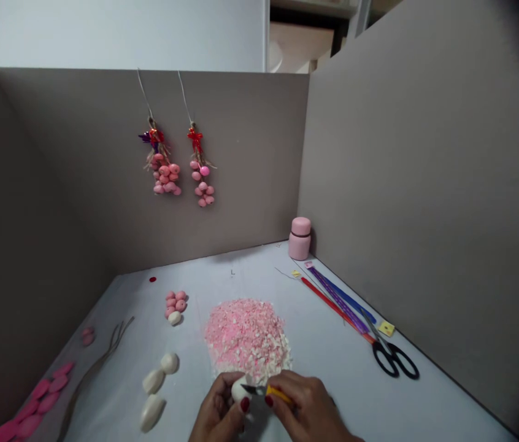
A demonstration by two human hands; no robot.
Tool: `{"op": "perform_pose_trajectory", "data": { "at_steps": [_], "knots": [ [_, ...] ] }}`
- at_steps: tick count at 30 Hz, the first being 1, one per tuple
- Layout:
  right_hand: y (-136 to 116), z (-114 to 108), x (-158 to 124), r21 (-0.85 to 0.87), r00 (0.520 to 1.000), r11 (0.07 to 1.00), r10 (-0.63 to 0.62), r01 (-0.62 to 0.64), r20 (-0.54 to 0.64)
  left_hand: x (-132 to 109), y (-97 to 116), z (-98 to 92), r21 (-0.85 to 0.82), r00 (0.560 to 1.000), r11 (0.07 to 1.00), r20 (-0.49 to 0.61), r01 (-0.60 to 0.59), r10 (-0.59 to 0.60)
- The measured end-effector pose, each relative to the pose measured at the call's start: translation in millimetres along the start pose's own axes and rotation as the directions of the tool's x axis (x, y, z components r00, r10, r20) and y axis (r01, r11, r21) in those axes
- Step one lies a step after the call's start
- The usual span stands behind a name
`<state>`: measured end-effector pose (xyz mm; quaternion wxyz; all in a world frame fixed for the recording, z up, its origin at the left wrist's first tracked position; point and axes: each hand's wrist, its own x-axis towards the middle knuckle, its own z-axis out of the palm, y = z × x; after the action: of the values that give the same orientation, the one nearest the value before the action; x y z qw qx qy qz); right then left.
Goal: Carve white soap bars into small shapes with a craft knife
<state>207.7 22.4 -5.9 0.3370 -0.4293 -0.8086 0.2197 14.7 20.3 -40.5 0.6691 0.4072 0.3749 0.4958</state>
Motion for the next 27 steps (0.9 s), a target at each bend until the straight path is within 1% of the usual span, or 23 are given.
{"op": "perform_pose_trajectory", "data": {
  "at_steps": [3,6,8,13,15,19,23,27],
  "knots": [
    [-3.7,2.0,-0.6,-0.013,0.999,1.000,0.001,0.000,0.044,-0.1,1.8,-0.3,-0.016,1.000,1.000,0.002,-0.009,0.009],
    [-3.6,0.3,0.5,-0.023,0.998,1.000,0.017,-0.015,0.062,-0.9,1.4,1.1,-0.011,1.000,1.000,0.008,-0.015,0.015],
    [-1.7,-2.1,1.8,-0.034,0.998,0.999,0.029,-0.027,0.050,-1.2,0.2,2.8,-0.024,1.000,1.000,0.015,-0.013,0.013],
    [4.2,-4.2,2.1,-0.052,0.994,0.993,0.109,-0.110,-0.025,-1.0,0.7,7.3,-0.087,0.999,0.996,0.046,0.030,-0.026],
    [3.6,-2.5,1.2,-0.025,0.996,0.996,0.088,-0.089,-0.030,-1.2,3.8,7.8,-0.077,0.999,0.997,0.026,0.027,-0.025],
    [-0.9,1.5,0.0,0.001,1.000,1.000,-0.011,0.011,0.026,-2.2,9.7,7.1,-0.059,1.000,0.998,0.005,0.003,-0.002],
    [-2.5,1.7,-0.5,-0.033,0.999,0.999,-0.006,0.007,0.039,-2.4,10.8,6.5,-0.060,1.000,0.998,0.023,0.012,-0.010],
    [-3.6,-0.4,0.6,-0.056,0.999,0.998,0.005,-0.003,0.037,-1.7,9.3,5.5,-0.035,1.000,0.999,0.015,0.017,-0.016]
  ]
}}
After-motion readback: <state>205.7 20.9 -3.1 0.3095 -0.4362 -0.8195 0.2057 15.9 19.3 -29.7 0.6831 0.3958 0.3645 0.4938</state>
